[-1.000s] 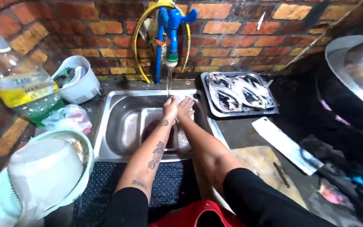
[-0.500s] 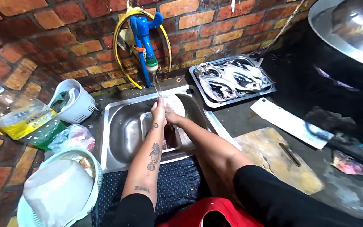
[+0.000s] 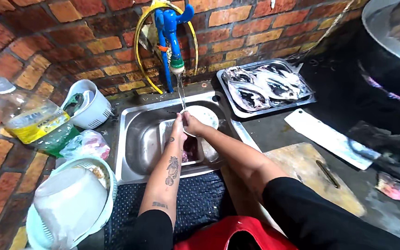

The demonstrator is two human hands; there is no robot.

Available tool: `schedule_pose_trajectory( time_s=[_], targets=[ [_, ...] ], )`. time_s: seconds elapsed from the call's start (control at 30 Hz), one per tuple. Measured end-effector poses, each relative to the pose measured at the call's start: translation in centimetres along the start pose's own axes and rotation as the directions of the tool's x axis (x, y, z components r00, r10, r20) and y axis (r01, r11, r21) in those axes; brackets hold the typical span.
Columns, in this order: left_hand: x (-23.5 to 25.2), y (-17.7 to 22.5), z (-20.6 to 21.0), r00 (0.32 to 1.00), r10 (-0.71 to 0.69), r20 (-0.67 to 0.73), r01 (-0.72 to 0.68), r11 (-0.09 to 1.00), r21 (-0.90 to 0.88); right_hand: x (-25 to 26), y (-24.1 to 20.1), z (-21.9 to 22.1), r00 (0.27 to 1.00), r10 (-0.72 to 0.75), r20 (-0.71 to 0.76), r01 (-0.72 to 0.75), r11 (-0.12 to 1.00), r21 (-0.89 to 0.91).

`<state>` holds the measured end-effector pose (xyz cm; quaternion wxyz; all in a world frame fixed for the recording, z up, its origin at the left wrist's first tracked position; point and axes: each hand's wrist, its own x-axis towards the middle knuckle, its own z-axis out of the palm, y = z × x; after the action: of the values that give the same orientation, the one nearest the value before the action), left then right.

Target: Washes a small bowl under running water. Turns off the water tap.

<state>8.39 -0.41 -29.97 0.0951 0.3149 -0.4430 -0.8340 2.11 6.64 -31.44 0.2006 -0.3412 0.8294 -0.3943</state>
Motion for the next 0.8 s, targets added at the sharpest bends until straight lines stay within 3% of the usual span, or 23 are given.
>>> schedule_pose_trajectory(
  time_s=[0.07,0.17,0.23,0.3,0.37,0.43,0.5,0.57,0.6,0.67,0.73,0.8],
  targets=[
    [-0.3,0.3,0.0,1.0,-0.01,-0.025,0.009,1.0,-0.018,0.6,0.5,0.5,1.0,-0.021,0.02,0.021,1.0,0.023],
    [-1.3,0.4,0.3,0.999,-0.037,0.002,0.037,0.997,0.063,-0.4,-0.3,-0.3,0.987,0.079,-0.142,-0.116,0.956,-0.271],
    [-1.8,0.4,0.7,1.0,-0.017,0.009,0.016,0.988,0.155,-0.6,1.6,-0.3,0.962,0.075,-0.261,-0.177,0.903,-0.392],
    [-2.2,0.1,0.9,0.998,0.057,-0.009,-0.054,0.98,0.189,-0.9,2.7,0.1,0.912,0.153,-0.381,-0.318,0.851,-0.419],
    [-2.2,-0.7,1.1,0.99,0.136,-0.044,-0.128,0.98,0.154,-1.1,1.9,0.7,0.827,0.313,-0.466,-0.493,0.802,-0.337],
    [-2.1,-1.1,1.1,0.982,0.182,-0.042,-0.174,0.975,0.14,-1.7,-0.4,0.9,0.825,0.396,-0.403,-0.514,0.822,-0.246],
    [-2.0,-1.0,0.6,0.983,0.181,-0.038,-0.174,0.975,0.135,-1.9,-1.0,0.9,0.94,0.266,-0.211,-0.318,0.909,-0.269],
    [-1.7,-0.9,0.1,0.985,0.163,-0.052,-0.156,0.98,0.123,-1.2,0.7,0.9,0.984,0.139,-0.11,-0.168,0.925,-0.34],
    [-2.0,-1.0,0.2,0.984,0.169,-0.053,-0.162,0.98,0.119,-1.2,1.4,1.0,0.975,0.144,-0.168,-0.197,0.91,-0.365],
    [-2.7,-1.5,0.7,0.98,0.194,-0.049,-0.186,0.974,0.13,-1.5,1.0,1.0,0.909,0.295,-0.294,-0.383,0.869,-0.312],
    [-2.4,-2.0,0.8,0.982,0.182,-0.041,-0.176,0.975,0.133,-0.9,0.0,0.9,0.893,0.38,-0.24,-0.432,0.872,-0.231],
    [-1.8,-1.9,0.2,0.986,0.151,-0.074,-0.14,0.982,0.129,-0.8,-0.1,1.5,0.983,0.183,-0.022,-0.185,0.975,-0.125]
  ],
)
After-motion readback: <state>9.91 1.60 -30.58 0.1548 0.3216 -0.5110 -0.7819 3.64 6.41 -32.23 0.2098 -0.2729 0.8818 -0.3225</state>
